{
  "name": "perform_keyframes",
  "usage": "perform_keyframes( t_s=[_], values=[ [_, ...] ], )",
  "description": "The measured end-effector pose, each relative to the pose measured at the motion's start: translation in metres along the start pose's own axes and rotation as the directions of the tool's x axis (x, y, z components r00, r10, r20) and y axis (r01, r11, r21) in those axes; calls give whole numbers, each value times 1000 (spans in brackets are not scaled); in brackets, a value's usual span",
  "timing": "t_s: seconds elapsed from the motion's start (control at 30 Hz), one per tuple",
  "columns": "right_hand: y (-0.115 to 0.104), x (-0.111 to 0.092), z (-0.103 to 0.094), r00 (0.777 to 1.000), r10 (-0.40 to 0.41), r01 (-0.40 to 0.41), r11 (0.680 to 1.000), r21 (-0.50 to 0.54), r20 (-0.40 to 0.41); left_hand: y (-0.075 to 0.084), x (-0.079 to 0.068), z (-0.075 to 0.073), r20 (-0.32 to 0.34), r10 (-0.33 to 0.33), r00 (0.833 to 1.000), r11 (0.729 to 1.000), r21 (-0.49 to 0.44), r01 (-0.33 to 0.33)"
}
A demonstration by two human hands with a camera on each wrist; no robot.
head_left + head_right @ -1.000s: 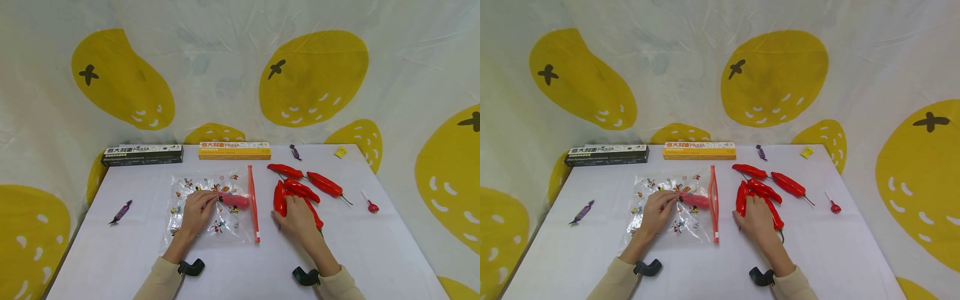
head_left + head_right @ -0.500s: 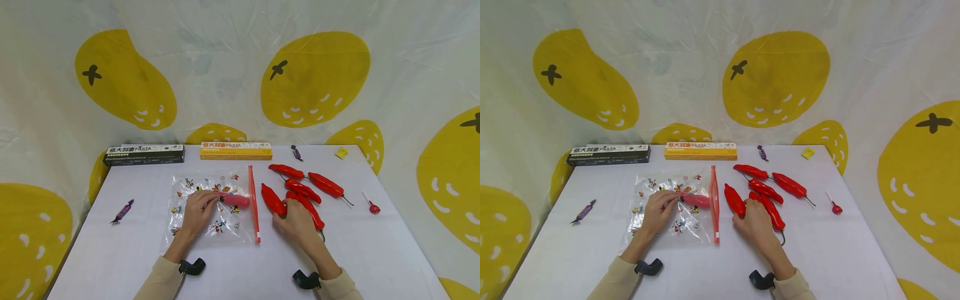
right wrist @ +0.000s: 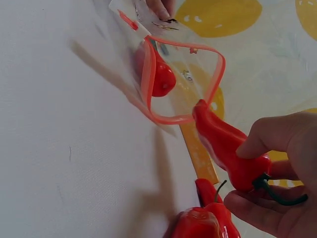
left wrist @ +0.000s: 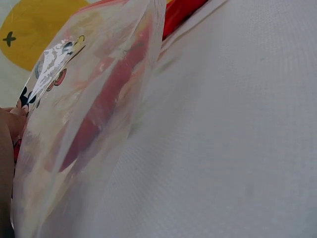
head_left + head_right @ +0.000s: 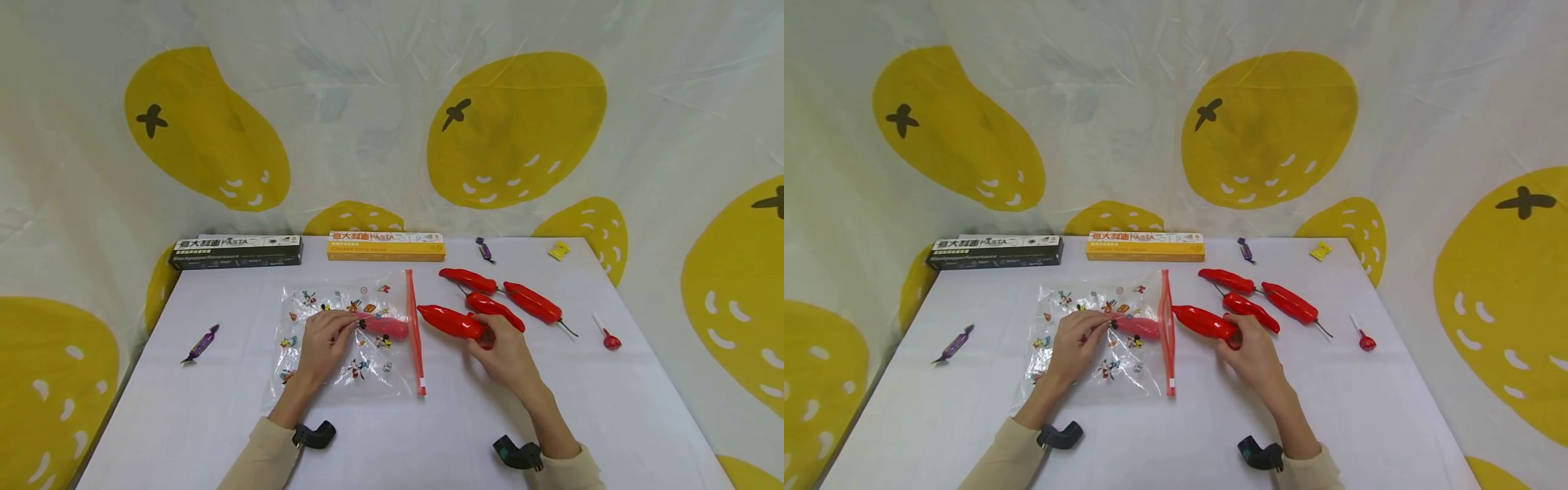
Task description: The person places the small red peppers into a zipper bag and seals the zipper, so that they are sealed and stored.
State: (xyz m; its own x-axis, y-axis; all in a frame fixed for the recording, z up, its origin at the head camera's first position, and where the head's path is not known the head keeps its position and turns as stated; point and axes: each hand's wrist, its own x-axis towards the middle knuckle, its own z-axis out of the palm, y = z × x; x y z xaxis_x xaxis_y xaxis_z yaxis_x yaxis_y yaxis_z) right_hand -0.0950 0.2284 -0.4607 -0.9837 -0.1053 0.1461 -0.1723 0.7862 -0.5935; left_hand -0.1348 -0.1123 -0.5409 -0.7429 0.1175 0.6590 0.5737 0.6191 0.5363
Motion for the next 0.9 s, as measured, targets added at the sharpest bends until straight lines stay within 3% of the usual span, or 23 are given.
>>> perform_keyframes(
  t_s=[0.17,0.47,0.67,0.9],
  values=[
    [-6,13,7,998,13,-12,1000,-12,67,-1,0,-1,-5,12,1000,1000,-13,-12],
    [-19,43,50,983,34,-61,988,143,183,2,1,0,-23,45,999,997,-55,-46],
    [-30,54,73,975,22,-67,978,196,220,3,0,-1,-23,43,999,998,-46,-44],
    [-37,55,79,978,-6,-30,985,169,208,3,2,-2,-37,48,998,998,-35,-49]
  ],
)
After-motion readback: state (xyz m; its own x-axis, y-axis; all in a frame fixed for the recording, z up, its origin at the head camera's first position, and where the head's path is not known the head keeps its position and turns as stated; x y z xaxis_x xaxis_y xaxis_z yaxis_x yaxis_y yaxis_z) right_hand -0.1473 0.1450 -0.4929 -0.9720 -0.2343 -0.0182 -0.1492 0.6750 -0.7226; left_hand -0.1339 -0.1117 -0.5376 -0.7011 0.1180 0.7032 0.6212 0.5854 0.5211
